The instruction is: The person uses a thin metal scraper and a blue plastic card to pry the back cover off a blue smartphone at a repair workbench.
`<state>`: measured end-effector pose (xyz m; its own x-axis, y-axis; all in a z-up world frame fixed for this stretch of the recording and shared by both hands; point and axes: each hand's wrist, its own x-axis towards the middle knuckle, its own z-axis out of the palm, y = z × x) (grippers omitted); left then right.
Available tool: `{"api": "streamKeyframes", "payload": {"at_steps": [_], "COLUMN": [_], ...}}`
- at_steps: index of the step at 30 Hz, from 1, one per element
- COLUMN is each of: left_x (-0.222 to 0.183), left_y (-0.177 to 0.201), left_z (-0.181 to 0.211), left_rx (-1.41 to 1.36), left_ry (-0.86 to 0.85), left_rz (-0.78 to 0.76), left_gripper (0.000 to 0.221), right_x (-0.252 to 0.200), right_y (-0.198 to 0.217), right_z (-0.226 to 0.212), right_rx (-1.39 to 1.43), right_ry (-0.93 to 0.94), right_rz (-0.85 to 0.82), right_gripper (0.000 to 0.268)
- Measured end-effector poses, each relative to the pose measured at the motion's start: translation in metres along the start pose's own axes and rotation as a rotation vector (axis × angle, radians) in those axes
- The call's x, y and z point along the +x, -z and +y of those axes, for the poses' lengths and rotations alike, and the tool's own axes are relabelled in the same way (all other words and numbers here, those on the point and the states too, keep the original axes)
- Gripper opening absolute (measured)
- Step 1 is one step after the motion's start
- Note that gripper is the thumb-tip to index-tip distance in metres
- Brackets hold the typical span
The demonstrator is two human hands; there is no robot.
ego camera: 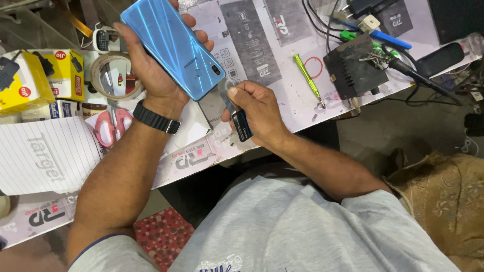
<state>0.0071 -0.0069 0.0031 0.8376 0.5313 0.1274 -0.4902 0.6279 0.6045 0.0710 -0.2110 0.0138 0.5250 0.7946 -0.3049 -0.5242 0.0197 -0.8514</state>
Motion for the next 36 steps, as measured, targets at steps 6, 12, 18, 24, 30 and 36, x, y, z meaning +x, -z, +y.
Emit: {"api": "streamKeyframes", "payload": {"at_steps": [6, 12, 18, 24, 30, 36], "left_x": [0.002, 0.003, 0.003, 0.002, 0.001, -0.001], "left_y": [-0.001, -0.006, -0.007, 0.001, -0.007, -0.008], "left_z": [0.005, 0.016, 0.020, 0.018, 0.024, 0.026], "left_rx": [0.017, 0.039, -0.003, -0.003, 0.035, 0.008], "left_ry": [0.018, 0.171, 0.396, 0.416, 0.512, 0.555], "left_rz": [-0.014, -0.039, -0.038, -0.043, -0.148, -0.190], "left_gripper": [0.091, 0.093, 0.093, 0.081, 0.084, 0.079], "right_x": [0.003, 0.004, 0.007, 0.006, 0.006, 0.008], "right_y": [0.002, 0.013, 0.025, 0.025, 0.024, 0.024], "right_z": [-0.003, -0.007, -0.016, -0.011, -0.018, -0.020], "right_rx": [-0.020, -0.036, -0.286, -0.233, -0.348, -0.407], "right_ry": [-0.006, -0.089, -0.203, -0.099, -0.099, -0.099], "right_rz": [-0.022, -0.164, -0.250, -0.321, -0.458, -0.487], "right_gripper": [0.021, 0.019, 0.018, 0.019, 0.022, 0.022]}}
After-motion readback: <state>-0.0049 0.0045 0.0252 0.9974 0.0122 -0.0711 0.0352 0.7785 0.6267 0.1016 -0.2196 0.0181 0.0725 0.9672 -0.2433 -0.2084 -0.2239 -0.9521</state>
